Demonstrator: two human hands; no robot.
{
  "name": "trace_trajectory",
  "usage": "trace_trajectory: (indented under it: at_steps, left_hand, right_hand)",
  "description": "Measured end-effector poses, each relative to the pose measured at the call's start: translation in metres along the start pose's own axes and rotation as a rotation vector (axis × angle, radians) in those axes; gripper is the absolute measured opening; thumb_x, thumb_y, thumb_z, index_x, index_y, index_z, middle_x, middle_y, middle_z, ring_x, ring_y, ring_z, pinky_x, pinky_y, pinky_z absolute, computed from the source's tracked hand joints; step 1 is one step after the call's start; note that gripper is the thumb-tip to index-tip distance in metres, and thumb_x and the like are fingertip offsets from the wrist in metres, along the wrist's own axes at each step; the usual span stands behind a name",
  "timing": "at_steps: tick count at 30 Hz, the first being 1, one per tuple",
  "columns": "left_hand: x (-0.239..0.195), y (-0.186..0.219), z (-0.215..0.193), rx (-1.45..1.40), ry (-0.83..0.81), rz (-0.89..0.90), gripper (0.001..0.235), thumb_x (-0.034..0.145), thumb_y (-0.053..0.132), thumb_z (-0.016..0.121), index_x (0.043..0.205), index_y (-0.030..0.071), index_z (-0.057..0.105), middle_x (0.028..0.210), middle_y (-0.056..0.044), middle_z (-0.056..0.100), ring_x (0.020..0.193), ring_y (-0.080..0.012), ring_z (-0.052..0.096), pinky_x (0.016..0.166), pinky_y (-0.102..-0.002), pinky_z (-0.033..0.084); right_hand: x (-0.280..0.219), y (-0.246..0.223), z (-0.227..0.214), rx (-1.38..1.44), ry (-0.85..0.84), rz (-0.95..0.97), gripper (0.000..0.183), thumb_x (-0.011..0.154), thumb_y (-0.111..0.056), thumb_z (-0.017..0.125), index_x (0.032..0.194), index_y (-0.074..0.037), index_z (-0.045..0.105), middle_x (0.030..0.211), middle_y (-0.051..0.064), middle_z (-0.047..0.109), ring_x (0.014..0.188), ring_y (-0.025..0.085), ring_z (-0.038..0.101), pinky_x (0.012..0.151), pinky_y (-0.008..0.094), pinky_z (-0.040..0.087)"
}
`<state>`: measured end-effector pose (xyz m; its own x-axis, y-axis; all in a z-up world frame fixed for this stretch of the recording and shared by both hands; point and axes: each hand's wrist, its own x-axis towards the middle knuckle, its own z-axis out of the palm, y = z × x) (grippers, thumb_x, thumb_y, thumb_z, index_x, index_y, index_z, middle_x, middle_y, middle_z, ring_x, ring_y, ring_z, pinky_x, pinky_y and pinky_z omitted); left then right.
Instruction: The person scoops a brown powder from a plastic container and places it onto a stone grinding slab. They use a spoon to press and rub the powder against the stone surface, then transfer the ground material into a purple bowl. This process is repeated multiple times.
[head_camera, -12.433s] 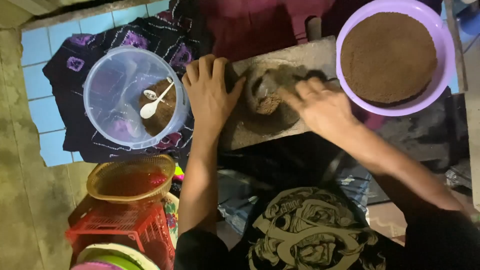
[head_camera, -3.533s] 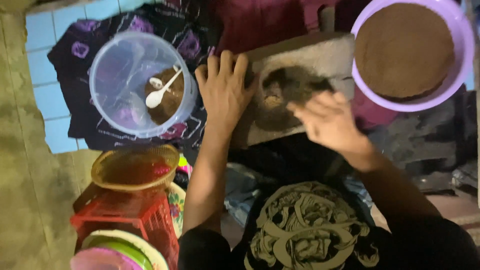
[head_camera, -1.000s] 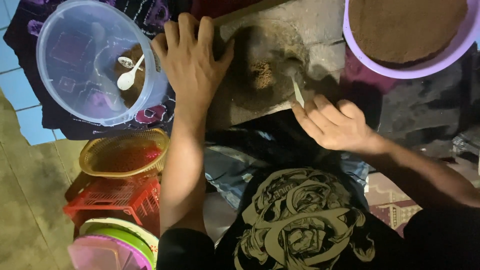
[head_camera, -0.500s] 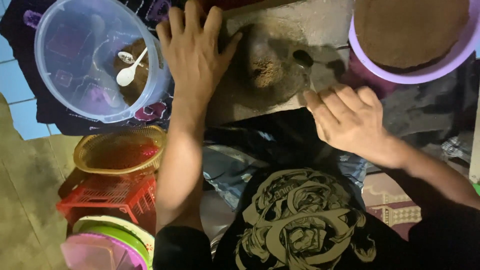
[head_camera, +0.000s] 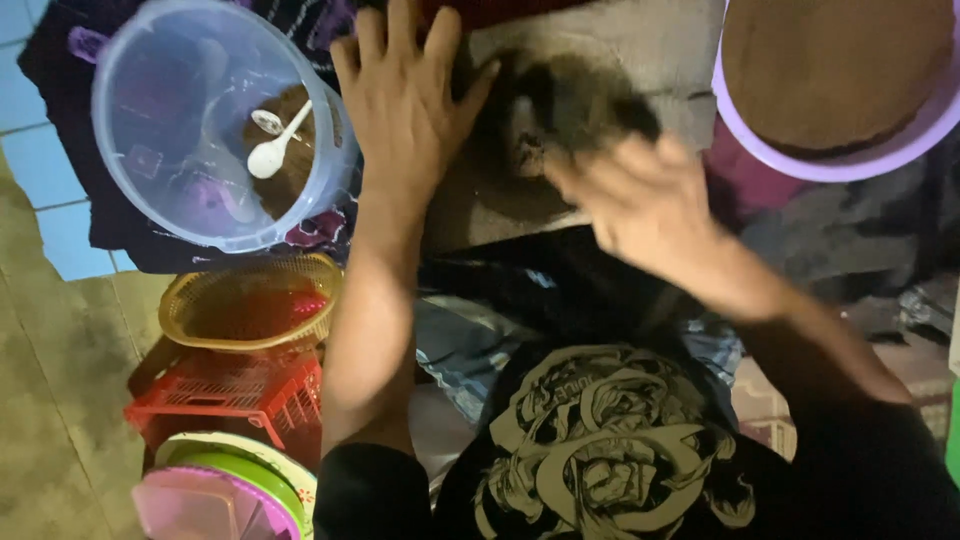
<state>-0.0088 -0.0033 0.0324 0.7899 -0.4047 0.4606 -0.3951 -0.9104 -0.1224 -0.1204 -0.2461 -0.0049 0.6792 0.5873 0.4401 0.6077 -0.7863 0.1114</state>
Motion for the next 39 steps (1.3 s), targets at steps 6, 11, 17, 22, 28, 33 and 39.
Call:
trace_trajectory:
  at_steps: [6,11,17,22,28,33,39]
  left_hand:
    - [0.002,0.000,-0.002,0.002,-0.008,-0.013,0.052,0.088,0.065,0.081,0.103,0.020,0.060,0.101,-0.008,0.055,0.089,-0.0316,0.051,0.074,-0.046,0.041]
    - [-0.001,0.003,-0.001,0.019,0.021,-0.009,0.052,0.090,0.067,0.079,0.108,0.021,0.063,0.110,-0.009,0.057,0.089,-0.0321,0.051,0.074,-0.047,0.041]
    - [-0.004,0.009,-0.007,-0.017,0.006,-0.018,0.052,0.089,0.064,0.079,0.110,0.020,0.062,0.107,-0.009,0.056,0.093,-0.0314,0.051,0.074,-0.046,0.041]
    - [-0.005,0.010,-0.002,-0.014,0.044,-0.010,0.053,0.087,0.065,0.083,0.107,0.021,0.061,0.105,-0.007,0.054,0.090,-0.0299,0.051,0.072,-0.045,0.040]
    - [0.002,0.008,0.001,0.030,0.044,0.003,0.052,0.087,0.065,0.083,0.104,0.022,0.060,0.102,-0.006,0.054,0.088,-0.0288,0.050,0.072,-0.044,0.040]
    - [0.002,0.006,0.007,0.029,0.079,0.007,0.051,0.091,0.065,0.081,0.099,0.021,0.056,0.099,-0.006,0.052,0.088,-0.0276,0.049,0.073,-0.042,0.040]
    - [0.000,0.008,0.004,0.034,0.069,0.006,0.053,0.090,0.069,0.079,0.100,0.022,0.058,0.098,-0.004,0.052,0.089,-0.0272,0.050,0.073,-0.043,0.039]
  right_hand:
    - [0.008,0.007,-0.018,0.028,-0.038,-0.263,0.035,0.091,-0.004,0.064,0.123,-0.015,0.072,0.111,-0.001,0.073,0.109,0.015,0.063,0.082,0.029,0.037]
    - [-0.002,0.015,-0.002,-0.079,-0.096,-0.173,0.043,0.089,-0.024,0.069,0.131,-0.035,0.073,0.110,-0.015,0.077,0.108,0.008,0.061,0.090,0.027,0.036]
    - [-0.008,0.005,0.004,-0.030,-0.107,-0.167,0.044,0.087,-0.023,0.069,0.131,-0.024,0.073,0.103,-0.008,0.073,0.102,0.013,0.060,0.084,0.031,0.040]
    - [-0.008,0.007,0.002,0.013,-0.055,-0.029,0.062,0.081,-0.011,0.075,0.140,-0.027,0.067,0.101,-0.011,0.076,0.097,0.010,0.065,0.078,0.027,0.042]
    - [-0.029,0.019,0.021,0.053,-0.022,0.057,0.037,0.091,-0.016,0.070,0.126,-0.023,0.076,0.083,-0.005,0.073,0.078,0.011,0.058,0.075,0.029,0.040]
    - [-0.029,0.016,0.022,0.144,0.118,0.155,0.015,0.103,-0.008,0.066,0.115,-0.008,0.075,0.084,0.006,0.071,0.079,0.017,0.057,0.069,0.031,0.044]
    - [-0.036,0.003,0.009,0.400,0.032,0.343,0.021,0.105,0.001,0.058,0.120,0.005,0.073,0.092,0.018,0.076,0.077,0.024,0.073,0.075,0.040,0.061]
